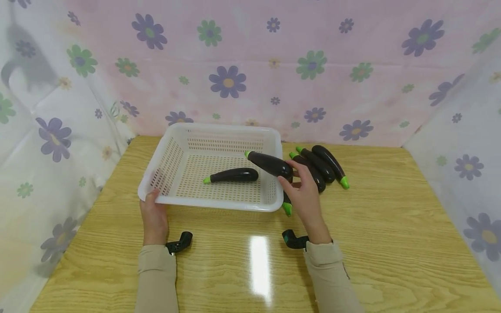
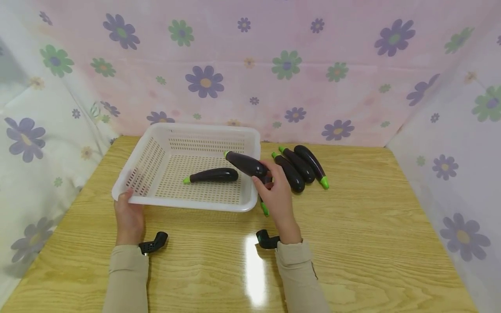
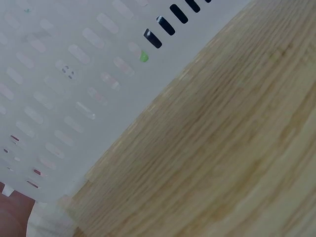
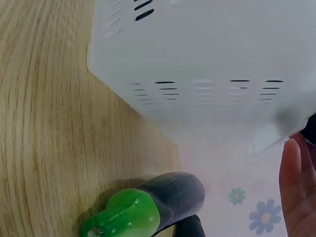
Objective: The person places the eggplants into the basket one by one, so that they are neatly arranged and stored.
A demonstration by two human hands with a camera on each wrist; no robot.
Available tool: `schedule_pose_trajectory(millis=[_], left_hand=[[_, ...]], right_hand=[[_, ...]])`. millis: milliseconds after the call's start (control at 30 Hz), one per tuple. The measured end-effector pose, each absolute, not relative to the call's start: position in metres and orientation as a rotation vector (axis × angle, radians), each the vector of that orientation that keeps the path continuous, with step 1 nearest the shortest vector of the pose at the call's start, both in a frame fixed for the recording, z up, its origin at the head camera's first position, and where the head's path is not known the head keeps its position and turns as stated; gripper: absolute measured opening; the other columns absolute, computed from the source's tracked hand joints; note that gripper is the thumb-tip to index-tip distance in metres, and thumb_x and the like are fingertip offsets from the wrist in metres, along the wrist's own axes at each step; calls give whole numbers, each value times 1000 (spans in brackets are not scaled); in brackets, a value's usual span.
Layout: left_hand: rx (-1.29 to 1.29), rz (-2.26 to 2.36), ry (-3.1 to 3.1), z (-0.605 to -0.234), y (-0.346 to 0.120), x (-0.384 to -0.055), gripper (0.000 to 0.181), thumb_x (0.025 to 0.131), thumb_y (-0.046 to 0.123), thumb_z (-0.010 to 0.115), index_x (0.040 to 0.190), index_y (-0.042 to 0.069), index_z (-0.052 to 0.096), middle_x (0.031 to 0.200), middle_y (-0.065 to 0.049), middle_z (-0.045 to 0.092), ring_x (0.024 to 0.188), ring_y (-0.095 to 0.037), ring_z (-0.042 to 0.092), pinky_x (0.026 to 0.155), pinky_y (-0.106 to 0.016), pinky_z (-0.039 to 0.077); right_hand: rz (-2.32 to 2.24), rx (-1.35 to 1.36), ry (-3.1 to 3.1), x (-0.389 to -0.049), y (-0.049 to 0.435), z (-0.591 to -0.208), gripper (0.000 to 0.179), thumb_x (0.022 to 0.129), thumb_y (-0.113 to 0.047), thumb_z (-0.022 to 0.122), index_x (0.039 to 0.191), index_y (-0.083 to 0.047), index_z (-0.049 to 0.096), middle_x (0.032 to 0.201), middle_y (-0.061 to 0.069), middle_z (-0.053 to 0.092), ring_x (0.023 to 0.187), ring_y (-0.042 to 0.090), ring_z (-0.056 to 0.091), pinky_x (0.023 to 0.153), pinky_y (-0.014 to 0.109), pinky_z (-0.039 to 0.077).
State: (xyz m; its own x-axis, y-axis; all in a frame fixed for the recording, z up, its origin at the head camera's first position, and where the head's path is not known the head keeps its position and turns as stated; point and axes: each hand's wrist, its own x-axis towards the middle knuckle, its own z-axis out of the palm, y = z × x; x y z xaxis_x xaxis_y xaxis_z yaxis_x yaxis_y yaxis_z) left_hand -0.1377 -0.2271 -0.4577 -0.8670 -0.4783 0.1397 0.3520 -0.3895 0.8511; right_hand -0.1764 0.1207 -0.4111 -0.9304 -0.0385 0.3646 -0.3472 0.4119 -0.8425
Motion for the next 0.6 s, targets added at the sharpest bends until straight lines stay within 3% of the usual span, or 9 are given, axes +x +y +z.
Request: schedule_pose_trajectory(millis=[333, 600], left_hand=[[184, -2274, -1334, -458, -228, -137, 45, 88, 11, 39, 133, 12, 36, 136, -10, 37, 124, -24, 33, 101, -34, 24], [192, -2257, -1369, -456, -227, -137, 45, 88, 11, 37, 133, 12, 36, 136, -10, 37, 124, -23, 34, 102, -35, 23]], right_hand=[[1324, 410, -2359, -175, 107, -414, 44, 81, -31, 64, 122, -20, 54, 115, -2, 51, 88, 17, 48, 64, 28, 47], [1189, 420, -2387, -176, 102, -417, 43, 81, -31, 64, 121, -18, 55, 116, 1, 53, 90, 17, 46, 64, 28, 43]])
